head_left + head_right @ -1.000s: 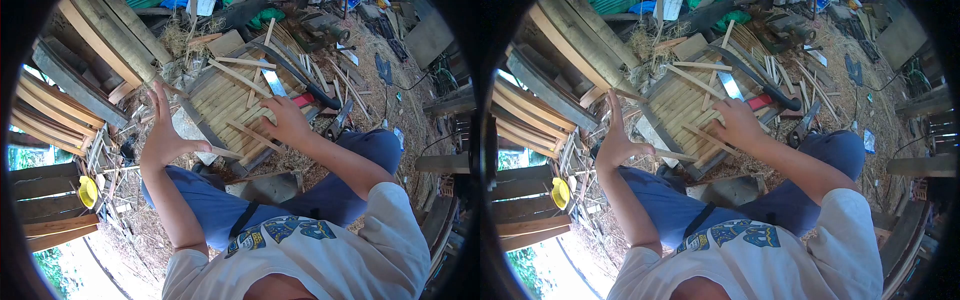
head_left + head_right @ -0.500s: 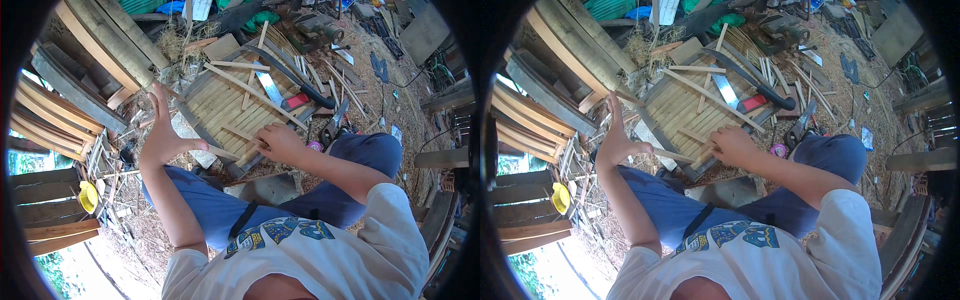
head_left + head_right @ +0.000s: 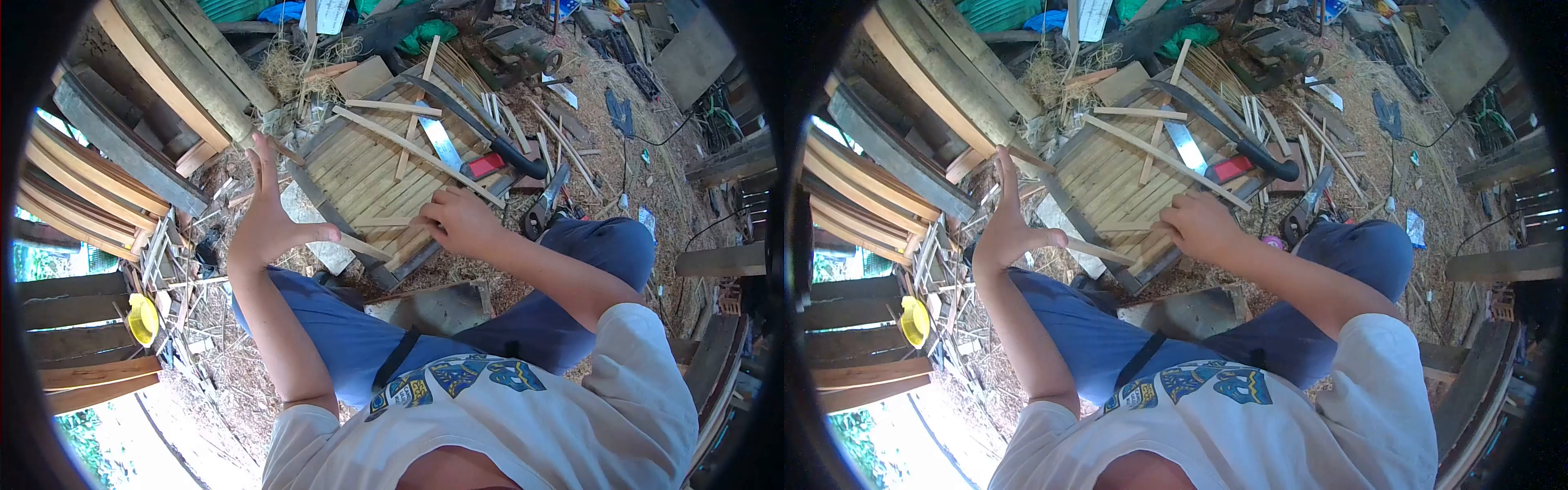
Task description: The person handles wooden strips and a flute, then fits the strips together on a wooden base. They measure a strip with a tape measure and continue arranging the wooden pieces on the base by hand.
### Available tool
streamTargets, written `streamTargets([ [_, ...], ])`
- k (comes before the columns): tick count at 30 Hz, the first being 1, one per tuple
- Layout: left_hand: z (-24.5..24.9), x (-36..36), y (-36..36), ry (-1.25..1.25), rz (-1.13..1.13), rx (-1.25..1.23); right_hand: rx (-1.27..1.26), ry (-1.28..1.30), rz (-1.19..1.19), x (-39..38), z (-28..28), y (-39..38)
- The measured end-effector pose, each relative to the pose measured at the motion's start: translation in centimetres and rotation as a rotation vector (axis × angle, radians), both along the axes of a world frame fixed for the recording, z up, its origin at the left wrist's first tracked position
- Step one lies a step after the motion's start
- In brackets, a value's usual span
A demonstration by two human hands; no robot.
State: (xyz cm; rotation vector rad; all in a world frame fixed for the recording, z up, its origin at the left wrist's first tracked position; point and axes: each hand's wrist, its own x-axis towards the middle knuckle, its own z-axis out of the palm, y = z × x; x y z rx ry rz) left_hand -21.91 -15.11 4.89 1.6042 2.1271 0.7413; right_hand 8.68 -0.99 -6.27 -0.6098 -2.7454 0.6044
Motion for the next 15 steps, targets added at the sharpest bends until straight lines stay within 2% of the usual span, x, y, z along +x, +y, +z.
streamTargets([
  [4,-0.5,-0.3,0.0,0.011,-0.011,0.022,0.059,0.002,0.013,0.3,0.3,0.8],
  [7,-0.2,-0.1,0.2,-0.006,-0.001,0.017,-0.035,0.012,-0.014,0.1,-0.3,0.9],
  [10,0.1,0.4,0.2,-0.064,0.020,0.027,0.046,0.127,-0.044,0.2,-0.1,2.3],
  [13,0.0,0.3,0.1,-0.052,0.023,0.031,0.178,0.160,-0.190,0.8,1.4,4.0],
  [15,0.0,0.2,0.1,-0.061,0.026,0.036,0.212,0.068,-0.282,1.2,1.2,4.8],
])
